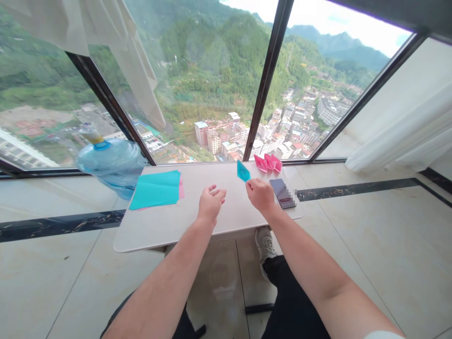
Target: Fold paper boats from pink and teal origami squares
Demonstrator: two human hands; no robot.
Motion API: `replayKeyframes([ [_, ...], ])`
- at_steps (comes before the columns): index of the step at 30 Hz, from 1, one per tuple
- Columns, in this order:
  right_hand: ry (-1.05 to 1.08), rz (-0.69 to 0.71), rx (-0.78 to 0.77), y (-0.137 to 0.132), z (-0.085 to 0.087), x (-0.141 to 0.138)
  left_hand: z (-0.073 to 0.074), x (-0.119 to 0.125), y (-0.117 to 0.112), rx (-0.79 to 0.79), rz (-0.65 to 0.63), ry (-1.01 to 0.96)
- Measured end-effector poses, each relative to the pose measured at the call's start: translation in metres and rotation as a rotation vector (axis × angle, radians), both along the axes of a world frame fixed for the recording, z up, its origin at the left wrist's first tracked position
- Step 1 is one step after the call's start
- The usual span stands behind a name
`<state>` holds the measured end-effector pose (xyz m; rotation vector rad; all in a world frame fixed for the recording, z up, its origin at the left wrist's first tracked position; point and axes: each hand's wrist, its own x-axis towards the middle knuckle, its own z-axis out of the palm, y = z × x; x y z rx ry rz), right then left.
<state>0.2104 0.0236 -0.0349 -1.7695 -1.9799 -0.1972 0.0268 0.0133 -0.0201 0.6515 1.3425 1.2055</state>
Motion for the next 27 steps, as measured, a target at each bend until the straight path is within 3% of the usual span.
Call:
replayKeyframes([
  [6, -0.092, -0.188, -0.147, 0.046, -0.01, 0.039, 0.01, -0.003, -0.002, -0.014, -0.009, -0.002],
  [13, -0.194, -0.246, -0.297, 0.08, -0.004, 0.046, 0.013, -0.004, -0.002, -0.011, 0.0, 0.02],
  [27, -0.249, -0.209, -0.346, 0.077, -0.004, 0.047, 0.015, -0.003, -0.004, -0.016, -0.008, 0.047],
])
